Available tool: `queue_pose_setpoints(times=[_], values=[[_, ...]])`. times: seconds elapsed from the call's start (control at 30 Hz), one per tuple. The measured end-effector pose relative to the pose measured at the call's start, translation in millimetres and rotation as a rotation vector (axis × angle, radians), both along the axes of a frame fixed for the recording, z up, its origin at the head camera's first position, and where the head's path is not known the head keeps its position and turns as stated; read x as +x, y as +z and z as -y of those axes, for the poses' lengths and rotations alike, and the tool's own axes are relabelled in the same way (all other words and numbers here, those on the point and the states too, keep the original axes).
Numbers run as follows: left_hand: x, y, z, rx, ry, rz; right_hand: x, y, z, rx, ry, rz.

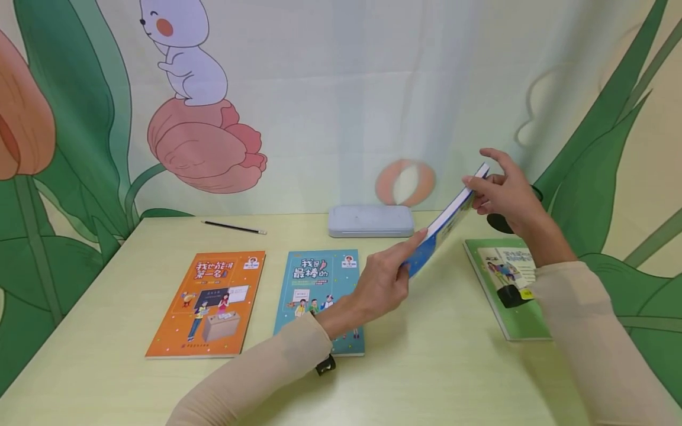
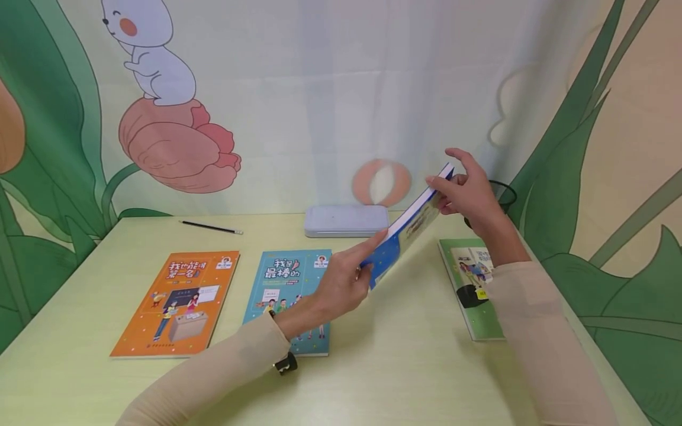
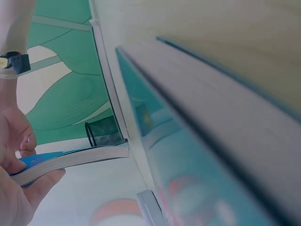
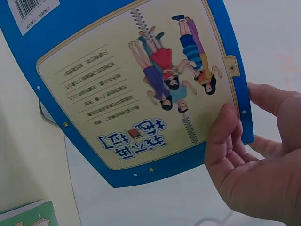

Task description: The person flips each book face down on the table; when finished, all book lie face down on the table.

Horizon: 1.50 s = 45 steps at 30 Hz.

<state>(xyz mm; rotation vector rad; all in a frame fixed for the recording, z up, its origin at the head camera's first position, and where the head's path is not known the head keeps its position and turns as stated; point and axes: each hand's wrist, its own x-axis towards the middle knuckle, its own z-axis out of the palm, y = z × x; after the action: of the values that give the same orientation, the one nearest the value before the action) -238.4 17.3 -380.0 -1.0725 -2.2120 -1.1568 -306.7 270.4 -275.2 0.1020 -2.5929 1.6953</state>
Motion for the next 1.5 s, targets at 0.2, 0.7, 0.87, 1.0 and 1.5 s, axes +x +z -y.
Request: queue_pose_setpoints(times=[0.2,0.7,0.87,1.0,1.5], values=[[-1.0,2.9,3.0,0.087,0.002,0.047,3.0,-2.7,-4,-0.180,-0.039,-0.086],[7.5,20.4,6.6,0.314,-0.065,0.291,-2.9,-46.9,-14,-0.123,-0.199,-0.012],[7.9,26.3,7.8,0.373,-0.068,0.376,-4.2,-60.3,-16,-0.229,-0.137,0.040],[8.0,28.8,8.1,0.406,-0.080,0.422,-4.3,-68.3,-15,-0.359,-0.054,0.100],[8.3,29.4,10.7,0.442,-0.087,0.542,-6.0,-84.6,-7,-0.674,0.093,0.127]])
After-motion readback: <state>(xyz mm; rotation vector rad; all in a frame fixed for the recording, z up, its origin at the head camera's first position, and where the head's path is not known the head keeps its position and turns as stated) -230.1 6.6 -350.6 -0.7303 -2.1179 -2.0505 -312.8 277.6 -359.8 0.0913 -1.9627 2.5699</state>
